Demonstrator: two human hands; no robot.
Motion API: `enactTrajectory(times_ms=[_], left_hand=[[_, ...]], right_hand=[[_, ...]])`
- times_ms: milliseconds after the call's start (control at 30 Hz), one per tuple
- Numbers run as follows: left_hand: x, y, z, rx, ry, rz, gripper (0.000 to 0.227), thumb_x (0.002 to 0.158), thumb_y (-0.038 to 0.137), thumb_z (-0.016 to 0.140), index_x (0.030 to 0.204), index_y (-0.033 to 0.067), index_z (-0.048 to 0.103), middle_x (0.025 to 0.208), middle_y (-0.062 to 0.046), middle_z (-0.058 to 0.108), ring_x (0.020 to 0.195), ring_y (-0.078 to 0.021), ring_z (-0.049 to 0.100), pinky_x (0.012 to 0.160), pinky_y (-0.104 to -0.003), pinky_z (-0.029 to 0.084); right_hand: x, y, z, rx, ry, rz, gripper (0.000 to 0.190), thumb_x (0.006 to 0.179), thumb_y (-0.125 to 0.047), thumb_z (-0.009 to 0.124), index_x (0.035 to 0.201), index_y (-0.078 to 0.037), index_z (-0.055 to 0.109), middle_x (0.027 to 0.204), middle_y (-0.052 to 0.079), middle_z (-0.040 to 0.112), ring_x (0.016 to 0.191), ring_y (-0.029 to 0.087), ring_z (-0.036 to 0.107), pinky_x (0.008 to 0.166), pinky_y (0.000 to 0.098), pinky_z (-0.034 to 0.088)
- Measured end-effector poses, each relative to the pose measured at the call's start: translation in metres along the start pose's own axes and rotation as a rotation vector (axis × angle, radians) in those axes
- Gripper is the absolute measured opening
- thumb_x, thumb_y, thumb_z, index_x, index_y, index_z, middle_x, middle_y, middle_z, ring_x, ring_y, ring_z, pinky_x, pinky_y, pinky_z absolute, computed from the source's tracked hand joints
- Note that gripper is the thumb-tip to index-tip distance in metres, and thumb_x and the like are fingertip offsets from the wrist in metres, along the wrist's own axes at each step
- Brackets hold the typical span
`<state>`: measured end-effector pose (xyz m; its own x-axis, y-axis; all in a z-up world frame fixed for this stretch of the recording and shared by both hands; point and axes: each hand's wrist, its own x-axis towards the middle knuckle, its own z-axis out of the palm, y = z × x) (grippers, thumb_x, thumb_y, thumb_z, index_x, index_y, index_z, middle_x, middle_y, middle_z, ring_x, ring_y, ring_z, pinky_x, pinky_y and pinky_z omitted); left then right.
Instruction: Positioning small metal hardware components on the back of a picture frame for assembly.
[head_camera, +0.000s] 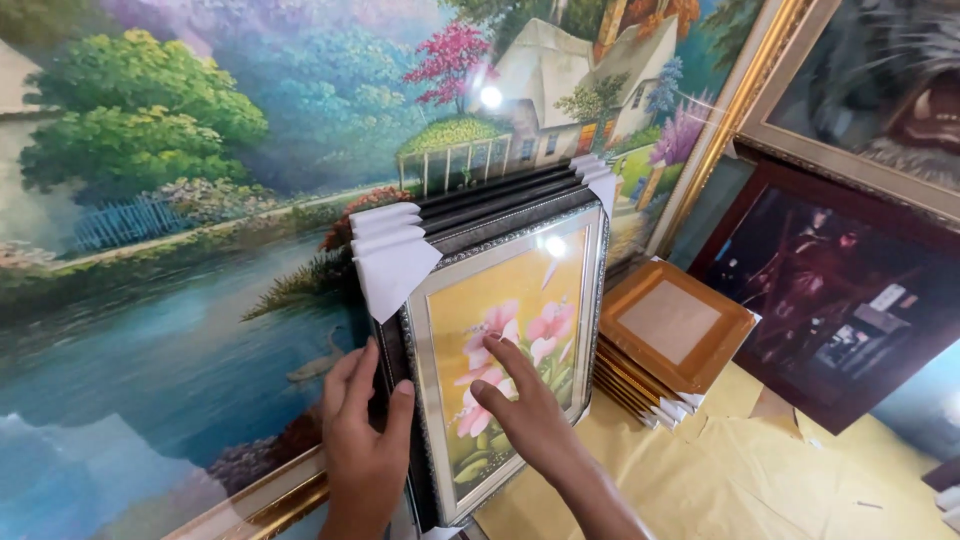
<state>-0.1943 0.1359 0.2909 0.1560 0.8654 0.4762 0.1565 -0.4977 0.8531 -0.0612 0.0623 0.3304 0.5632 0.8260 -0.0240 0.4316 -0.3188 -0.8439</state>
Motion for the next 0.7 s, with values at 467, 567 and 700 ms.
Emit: enactTrajectory(times_ms=[467,567,700], left_hand=[[-0.011,0.033,0.042,-0.365,-0.044,-0.200,0.035,0.072,0.027,0.062,0.102,0.0087,0.057,0.092,-0.003,0.068,0.086,-0.0113,0.061,0.075,-0.026,0.046],[-0.008,0.044,0.046,-0.349,0.023,-0.104,0.021,0.076,0.023,0.062,0.090,0.0070,0.060,0.081,-0.002,0.067,0.077,-0.0092,0.057,0.070,-0.025,0.044],[-0.002,0.061,0.044,-0.301,0.031,0.015,0.024,0.075,0.027,0.065,0.086,0.0049,0.062,0.072,-0.003,0.060,0.071,-0.0096,0.051,0.065,-0.024,0.041]], right_hand=[[-0.035,0.007,-0.020,0.381,0.247,0.151,0.049,0.071,-0.032,0.051,0.120,-0.026,0.050,0.132,-0.006,0.045,0.121,0.014,0.044,0.092,0.0350,0.039],[-0.054,0.010,-0.045,0.463,0.297,0.234,0.054,0.069,-0.034,0.050,0.122,-0.026,0.049,0.128,-0.004,0.049,0.118,0.013,0.046,0.091,0.0341,0.041],[-0.071,0.055,-0.096,0.564,0.565,0.275,0.059,0.070,-0.028,0.051,0.128,-0.024,0.041,0.136,-0.004,0.042,0.116,0.013,0.047,0.085,0.0363,0.044]])
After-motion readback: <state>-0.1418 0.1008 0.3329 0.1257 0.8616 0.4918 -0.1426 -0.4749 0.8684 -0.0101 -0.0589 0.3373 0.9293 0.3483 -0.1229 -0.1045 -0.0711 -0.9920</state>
